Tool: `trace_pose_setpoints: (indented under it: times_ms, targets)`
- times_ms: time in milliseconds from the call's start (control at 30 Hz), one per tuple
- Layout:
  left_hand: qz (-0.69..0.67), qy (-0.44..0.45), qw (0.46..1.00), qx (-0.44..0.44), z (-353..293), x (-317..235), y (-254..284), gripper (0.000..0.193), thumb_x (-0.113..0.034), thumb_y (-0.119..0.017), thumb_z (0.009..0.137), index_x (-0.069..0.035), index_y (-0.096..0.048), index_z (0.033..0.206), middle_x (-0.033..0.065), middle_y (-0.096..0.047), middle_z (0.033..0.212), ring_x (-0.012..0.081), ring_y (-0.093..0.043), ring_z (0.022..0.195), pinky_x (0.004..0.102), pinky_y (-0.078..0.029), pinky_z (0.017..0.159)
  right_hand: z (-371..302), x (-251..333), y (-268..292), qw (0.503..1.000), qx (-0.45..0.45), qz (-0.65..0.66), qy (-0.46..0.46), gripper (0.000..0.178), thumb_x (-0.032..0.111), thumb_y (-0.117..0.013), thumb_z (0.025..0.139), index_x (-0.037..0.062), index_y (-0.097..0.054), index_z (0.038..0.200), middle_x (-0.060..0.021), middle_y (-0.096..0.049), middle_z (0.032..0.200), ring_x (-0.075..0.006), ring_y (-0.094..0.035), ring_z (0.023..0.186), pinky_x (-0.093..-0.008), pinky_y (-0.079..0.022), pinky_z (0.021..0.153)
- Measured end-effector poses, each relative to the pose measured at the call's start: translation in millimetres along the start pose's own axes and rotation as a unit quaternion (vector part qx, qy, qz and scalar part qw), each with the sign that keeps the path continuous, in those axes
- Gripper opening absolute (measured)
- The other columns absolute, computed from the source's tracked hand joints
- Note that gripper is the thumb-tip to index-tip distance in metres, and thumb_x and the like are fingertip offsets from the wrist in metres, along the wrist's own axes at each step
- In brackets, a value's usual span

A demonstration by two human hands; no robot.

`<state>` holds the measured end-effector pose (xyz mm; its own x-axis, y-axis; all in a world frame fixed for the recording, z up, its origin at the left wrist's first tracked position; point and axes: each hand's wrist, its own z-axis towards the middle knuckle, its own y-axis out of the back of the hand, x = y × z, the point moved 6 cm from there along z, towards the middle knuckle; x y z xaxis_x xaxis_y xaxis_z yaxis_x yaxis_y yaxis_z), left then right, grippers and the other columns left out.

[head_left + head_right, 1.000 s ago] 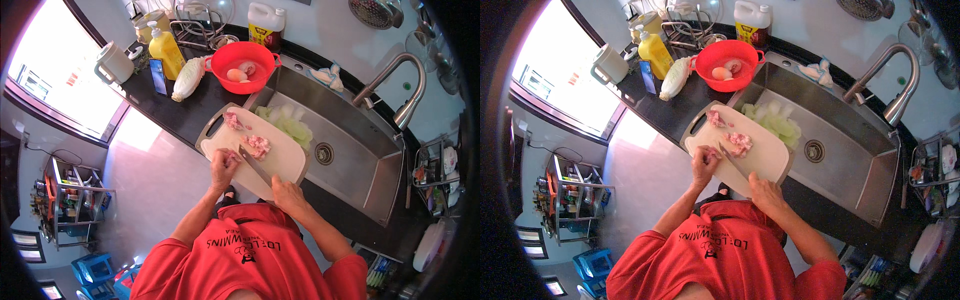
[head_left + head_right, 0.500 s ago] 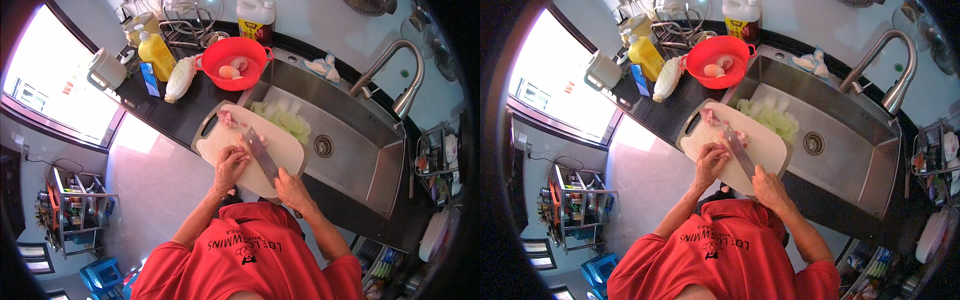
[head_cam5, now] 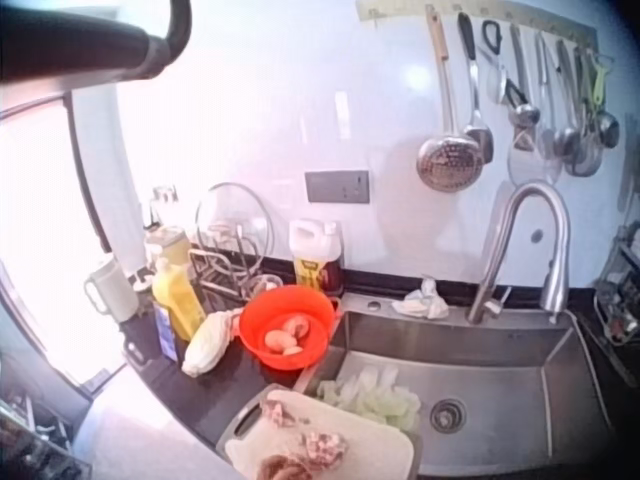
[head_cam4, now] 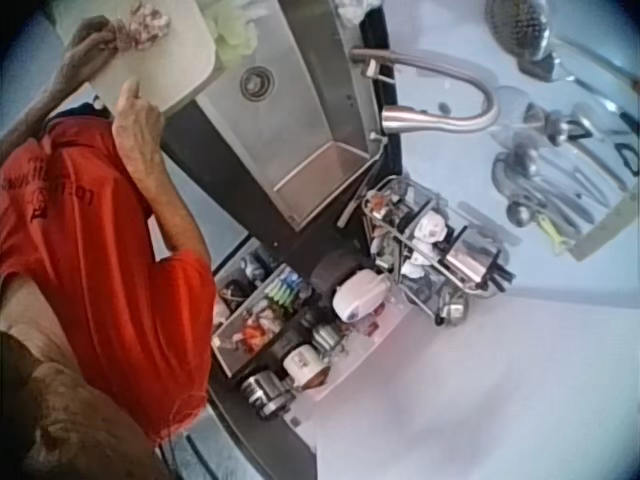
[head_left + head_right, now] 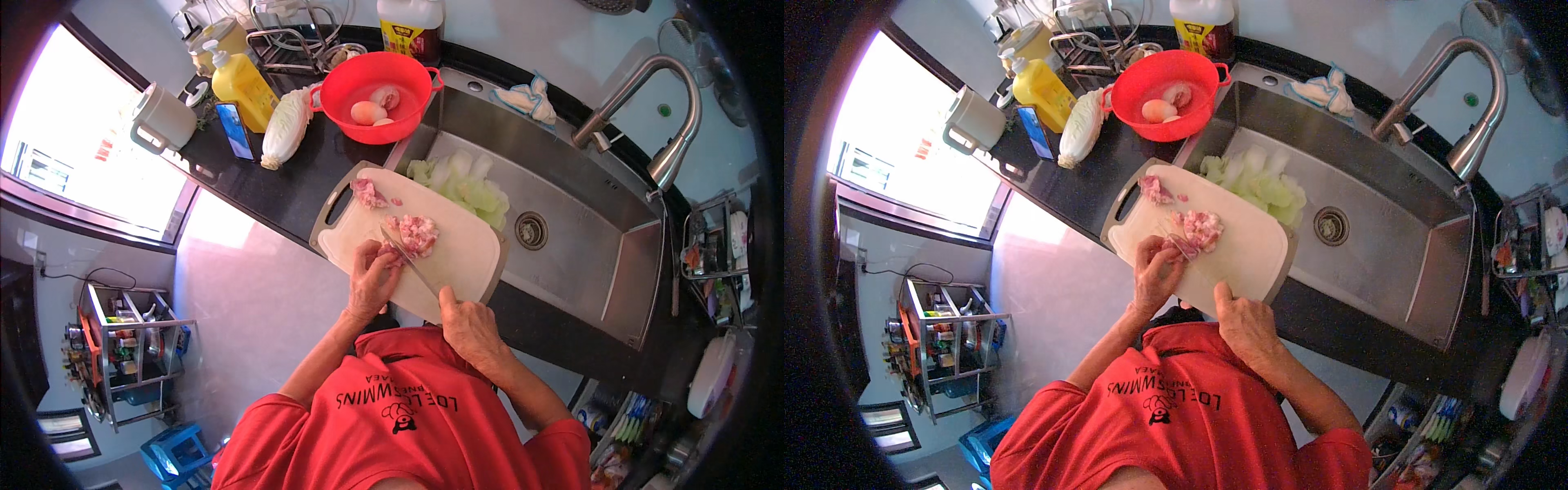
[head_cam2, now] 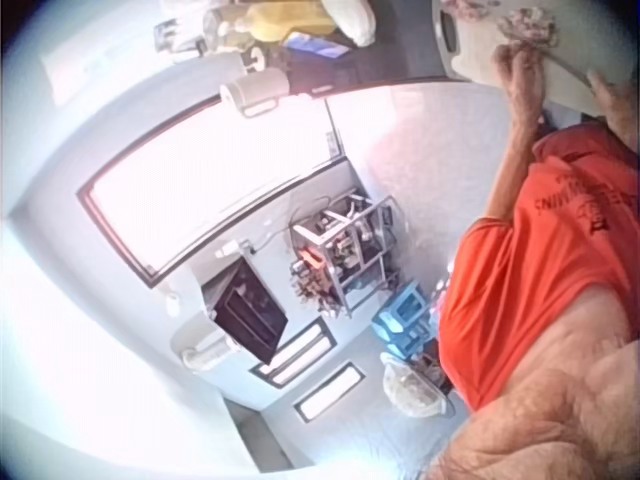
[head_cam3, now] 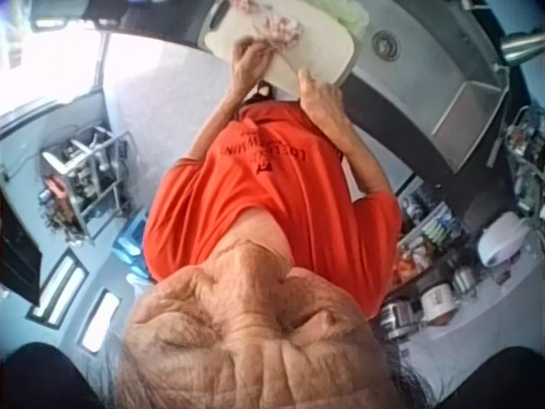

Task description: The person chops a piece of raw meat into small cubes on a white cutting board using a knife. The person holds the meat with one hand and uses the knife with the other to slice the meat repeatedly. The chopped meat accumulates on the cutting board.

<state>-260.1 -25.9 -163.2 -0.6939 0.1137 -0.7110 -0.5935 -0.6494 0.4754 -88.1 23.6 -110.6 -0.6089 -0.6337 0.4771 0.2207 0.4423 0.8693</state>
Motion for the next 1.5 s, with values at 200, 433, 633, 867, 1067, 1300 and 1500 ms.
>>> trace_pose_setpoints:
  times_ms: [200,433,633,867,1067,1300,1500]
  targets:
    - [-0.003,0.000,1.000,0.029,1.0,0.8,2.1,0.025,0.003,-0.071,0.067,-0.004,-0.063,0.090,0.0139,-0.050,0.110,0.0286,-0.055,0.100,0.0361,-0.052,0.081,1.6,-0.6,7.0,1.000,0.023,0.001,-0.017,0.009,0.007,-0.048,0.085,0.0019,-0.042,0.090,-0.0234,-0.062,0.064,-0.0417,-0.065,0.064,-0.0504,-0.053,0.055]
    - [0.001,-0.009,0.997,0.073,1.7,3.6,9.7,0.028,0.005,-0.068,0.065,-0.004,-0.062,0.092,0.0145,-0.050,0.111,0.0291,-0.055,0.097,0.0371,-0.051,0.078,3.9,0.9,0.2,1.000,0.009,0.008,-0.023,0.009,0.008,-0.048,0.086,0.0020,-0.042,0.089,-0.0218,-0.063,0.065,-0.0410,-0.065,0.064,-0.0489,-0.053,0.056]
    - [0.014,-0.014,0.999,0.042,0.7,-7.8,10.4,0.030,0.001,-0.070,0.063,-0.003,-0.062,0.092,0.0142,-0.049,0.110,0.0308,-0.054,0.096,0.0378,-0.051,0.077,2.0,11.8,6.6,0.996,-0.029,-0.079,0.032,0.008,0.009,-0.050,0.086,0.0049,-0.044,0.087,-0.0148,-0.063,0.065,-0.0320,-0.066,0.058,-0.0405,-0.054,0.049]
    - [0.075,-0.007,0.997,0.034,4.5,-7.7,2.2,0.024,-0.001,-0.071,0.063,-0.002,-0.064,0.086,0.0147,-0.052,0.107,0.0336,-0.054,0.097,0.0382,-0.050,0.078,4.7,17.0,-0.2,0.988,-0.044,-0.143,0.048,0.010,0.011,-0.053,0.085,0.0070,-0.044,0.082,-0.0117,-0.062,0.061,-0.0276,-0.066,0.054,-0.0368,-0.054,0.045]
    - [0.067,-0.032,0.996,0.043,10.3,-11.1,2.9,0.025,0.001,-0.069,0.063,-0.002,-0.063,0.087,0.0140,-0.055,0.108,0.0344,-0.055,0.101,0.0400,-0.050,0.081,12.0,18.7,-10.2,0.995,-0.015,-0.097,0.020,0.008,0.006,-0.051,0.083,0.0046,-0.043,0.082,-0.0161,-0.062,0.063,-0.0331,-0.066,0.057,-0.0406,-0.054,0.048]
    - [0.061,-0.019,0.996,0.057,14.5,-9.9,0.4,0.026,0.001,-0.067,0.064,-0.003,-0.061,0.088,0.0121,-0.058,0.106,0.0337,-0.055,0.101,0.0408,-0.049,0.082,20.3,24.3,-8.6,0.993,-0.017,-0.118,0.011,0.008,0.005,-0.052,0.082,0.0051,-0.044,0.082,-0.0153,-0.062,0.062,-0.0330,-0.066,0.056,-0.0412,-0.054,0.048]
    - [0.046,-0.018,0.997,0.061,13.7,-5.2,-1.6,0.027,0.000,-0.067,0.063,-0.003,-0.061,0.089,0.0111,-0.058,0.106,0.0326,-0.056,0.101,0.0401,-0.049,0.082,30.2,24.9,-9.1,0.994,-0.005,-0.110,0.019,0.010,0.004,-0.053,0.081,0.0051,-0.043,0.080,-0.0155,-0.062,0.061,-0.0331,-0.065,0.055,-0.0407,-0.054,0.047]
